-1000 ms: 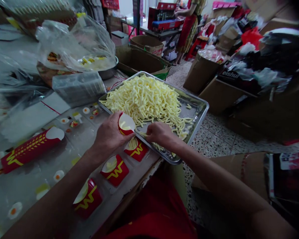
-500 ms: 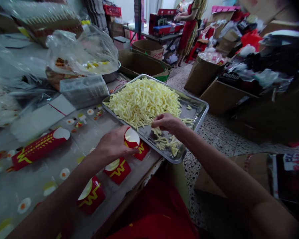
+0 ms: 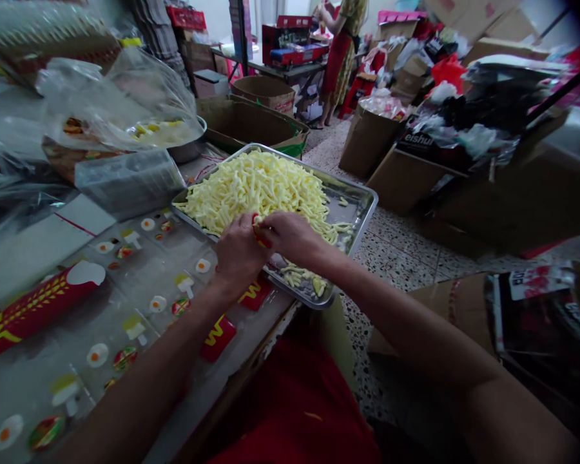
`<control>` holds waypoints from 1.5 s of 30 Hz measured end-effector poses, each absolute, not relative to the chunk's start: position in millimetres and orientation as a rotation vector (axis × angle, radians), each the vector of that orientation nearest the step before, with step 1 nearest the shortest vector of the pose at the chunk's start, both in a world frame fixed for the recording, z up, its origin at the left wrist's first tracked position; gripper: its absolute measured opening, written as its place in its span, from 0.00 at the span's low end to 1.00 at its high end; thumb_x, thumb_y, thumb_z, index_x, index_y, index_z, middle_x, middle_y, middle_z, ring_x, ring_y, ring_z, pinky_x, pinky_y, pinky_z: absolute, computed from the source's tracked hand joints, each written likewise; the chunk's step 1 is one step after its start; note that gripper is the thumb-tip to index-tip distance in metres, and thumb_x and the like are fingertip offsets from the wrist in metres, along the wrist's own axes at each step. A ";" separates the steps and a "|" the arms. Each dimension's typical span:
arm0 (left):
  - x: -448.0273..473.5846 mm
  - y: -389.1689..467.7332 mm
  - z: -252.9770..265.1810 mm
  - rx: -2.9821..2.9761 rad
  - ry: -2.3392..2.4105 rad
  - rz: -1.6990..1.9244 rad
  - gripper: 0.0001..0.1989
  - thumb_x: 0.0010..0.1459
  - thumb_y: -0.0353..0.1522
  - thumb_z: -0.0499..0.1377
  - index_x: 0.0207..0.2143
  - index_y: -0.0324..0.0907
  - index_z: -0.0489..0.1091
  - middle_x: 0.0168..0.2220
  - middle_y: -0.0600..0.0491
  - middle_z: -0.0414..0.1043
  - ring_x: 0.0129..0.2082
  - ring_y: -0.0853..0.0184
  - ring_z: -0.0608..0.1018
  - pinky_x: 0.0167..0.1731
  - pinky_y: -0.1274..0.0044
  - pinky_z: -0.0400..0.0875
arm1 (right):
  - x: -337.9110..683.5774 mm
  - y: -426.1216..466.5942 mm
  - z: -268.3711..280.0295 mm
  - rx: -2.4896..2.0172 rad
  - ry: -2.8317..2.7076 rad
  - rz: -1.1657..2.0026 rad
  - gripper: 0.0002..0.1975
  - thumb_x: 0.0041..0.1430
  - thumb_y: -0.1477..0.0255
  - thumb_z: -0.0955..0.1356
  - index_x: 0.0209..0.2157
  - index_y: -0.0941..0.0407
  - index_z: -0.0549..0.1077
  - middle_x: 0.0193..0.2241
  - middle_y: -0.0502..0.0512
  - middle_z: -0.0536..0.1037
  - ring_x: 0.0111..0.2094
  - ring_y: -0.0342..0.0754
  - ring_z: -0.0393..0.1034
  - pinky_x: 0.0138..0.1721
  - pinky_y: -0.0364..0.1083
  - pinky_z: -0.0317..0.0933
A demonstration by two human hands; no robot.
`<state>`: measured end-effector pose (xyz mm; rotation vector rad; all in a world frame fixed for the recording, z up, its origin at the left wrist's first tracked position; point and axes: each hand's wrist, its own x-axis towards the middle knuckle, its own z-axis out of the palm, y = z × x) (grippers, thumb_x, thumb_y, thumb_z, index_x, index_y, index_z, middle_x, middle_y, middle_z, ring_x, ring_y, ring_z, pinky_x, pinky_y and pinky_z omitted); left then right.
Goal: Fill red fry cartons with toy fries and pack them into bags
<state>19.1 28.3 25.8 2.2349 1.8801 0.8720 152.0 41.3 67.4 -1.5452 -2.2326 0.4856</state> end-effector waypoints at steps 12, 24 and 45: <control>14.1 34.4 20.2 2.145 1.719 1.174 0.32 0.46 0.37 0.66 0.55 0.43 0.66 0.51 0.46 0.74 0.51 0.55 0.77 0.54 0.67 0.70 | 136.4 56.9 81.9 -1.421 -2.257 0.615 0.08 0.49 0.79 0.67 0.26 0.59 0.80 0.19 0.46 0.68 0.25 0.40 0.58 0.27 0.42 0.48; -11.6 34.6 17.4 1.864 1.644 0.899 0.38 0.41 0.44 0.73 0.54 0.43 0.68 0.50 0.48 0.77 0.48 0.57 0.79 0.50 0.68 0.72 | 229.7 35.4 23.4 -1.536 -2.423 0.656 0.19 0.51 0.67 0.76 0.47 0.54 0.82 0.40 0.57 0.80 0.36 0.48 0.71 0.37 0.46 0.61; -37.6 13.2 16.1 2.158 1.700 0.670 0.38 0.42 0.44 0.73 0.55 0.42 0.66 0.52 0.45 0.75 0.52 0.52 0.78 0.52 0.65 0.72 | 154.9 44.4 18.9 -1.395 -1.595 0.916 0.11 0.50 0.70 0.72 0.36 0.59 0.82 0.28 0.52 0.82 0.28 0.44 0.72 0.29 0.42 0.62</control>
